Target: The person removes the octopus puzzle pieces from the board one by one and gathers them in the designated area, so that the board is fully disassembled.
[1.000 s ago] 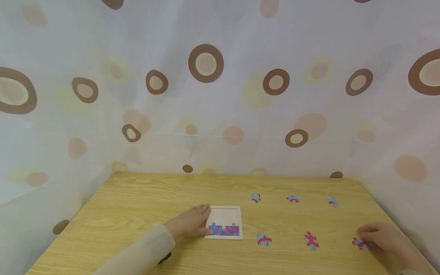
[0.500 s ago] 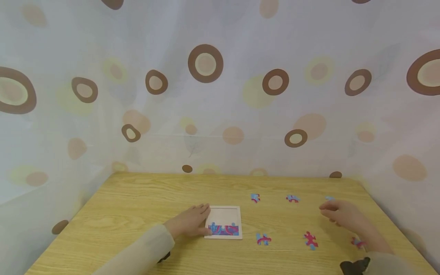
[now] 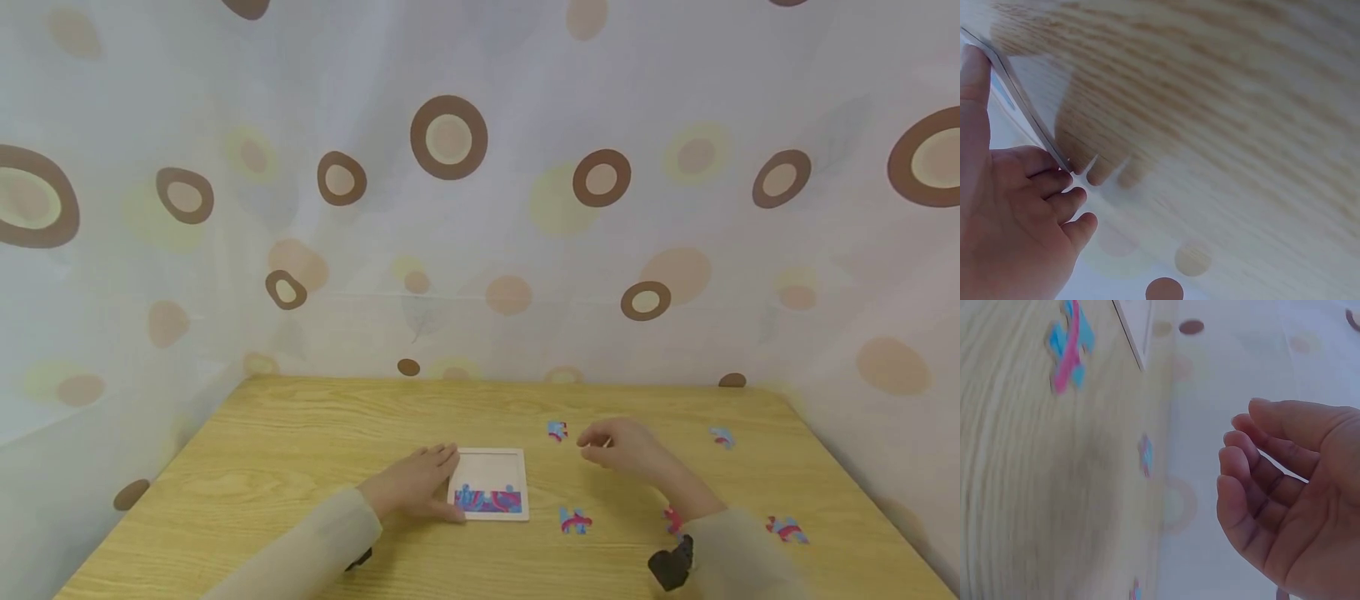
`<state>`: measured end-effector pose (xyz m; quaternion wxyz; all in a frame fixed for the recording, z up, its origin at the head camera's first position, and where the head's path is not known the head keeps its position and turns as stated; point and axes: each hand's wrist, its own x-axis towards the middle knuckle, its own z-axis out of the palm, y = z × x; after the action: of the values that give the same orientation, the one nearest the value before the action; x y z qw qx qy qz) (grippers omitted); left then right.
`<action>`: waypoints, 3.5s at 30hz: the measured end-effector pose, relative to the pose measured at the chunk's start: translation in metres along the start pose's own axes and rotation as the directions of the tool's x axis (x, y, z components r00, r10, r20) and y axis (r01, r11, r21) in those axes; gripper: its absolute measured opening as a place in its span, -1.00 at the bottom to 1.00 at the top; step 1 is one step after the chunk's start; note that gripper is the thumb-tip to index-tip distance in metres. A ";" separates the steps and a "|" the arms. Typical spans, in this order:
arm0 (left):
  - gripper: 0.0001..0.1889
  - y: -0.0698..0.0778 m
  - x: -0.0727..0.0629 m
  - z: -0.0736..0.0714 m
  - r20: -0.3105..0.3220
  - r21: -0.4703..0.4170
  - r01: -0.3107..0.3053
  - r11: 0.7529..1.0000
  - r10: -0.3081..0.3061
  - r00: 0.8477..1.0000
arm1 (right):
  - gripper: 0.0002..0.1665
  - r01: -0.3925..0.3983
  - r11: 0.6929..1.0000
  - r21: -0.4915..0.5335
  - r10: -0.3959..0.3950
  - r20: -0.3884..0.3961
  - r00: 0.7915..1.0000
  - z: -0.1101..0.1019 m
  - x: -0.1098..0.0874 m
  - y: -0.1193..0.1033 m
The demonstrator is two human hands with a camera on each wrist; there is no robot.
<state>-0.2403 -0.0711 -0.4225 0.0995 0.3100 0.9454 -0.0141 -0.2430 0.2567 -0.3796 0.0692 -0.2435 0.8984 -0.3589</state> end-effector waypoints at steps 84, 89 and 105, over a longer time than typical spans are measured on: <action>0.07 0.000 0.000 0.001 -0.002 0.029 0.004 1.000 -0.004 1.000 | -0.83 -0.037 0.957 0.289 -0.027 0.215 0.976 0.115 0.071 -0.045; 0.06 0.000 0.000 0.001 -0.002 0.031 0.006 1.000 -0.006 1.000 | -0.79 -0.061 0.947 0.317 -0.008 0.210 0.978 0.115 0.070 -0.045; 0.06 -0.001 0.004 0.004 -0.008 0.034 0.008 0.999 -0.007 1.000 | -0.89 -0.094 0.919 0.383 0.027 0.177 0.984 0.112 0.068 -0.043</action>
<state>-0.2429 -0.0699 -0.4268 0.0903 0.3082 0.9466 -0.0293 -0.2518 0.1283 -0.4293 0.2032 -0.2263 0.8069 -0.5063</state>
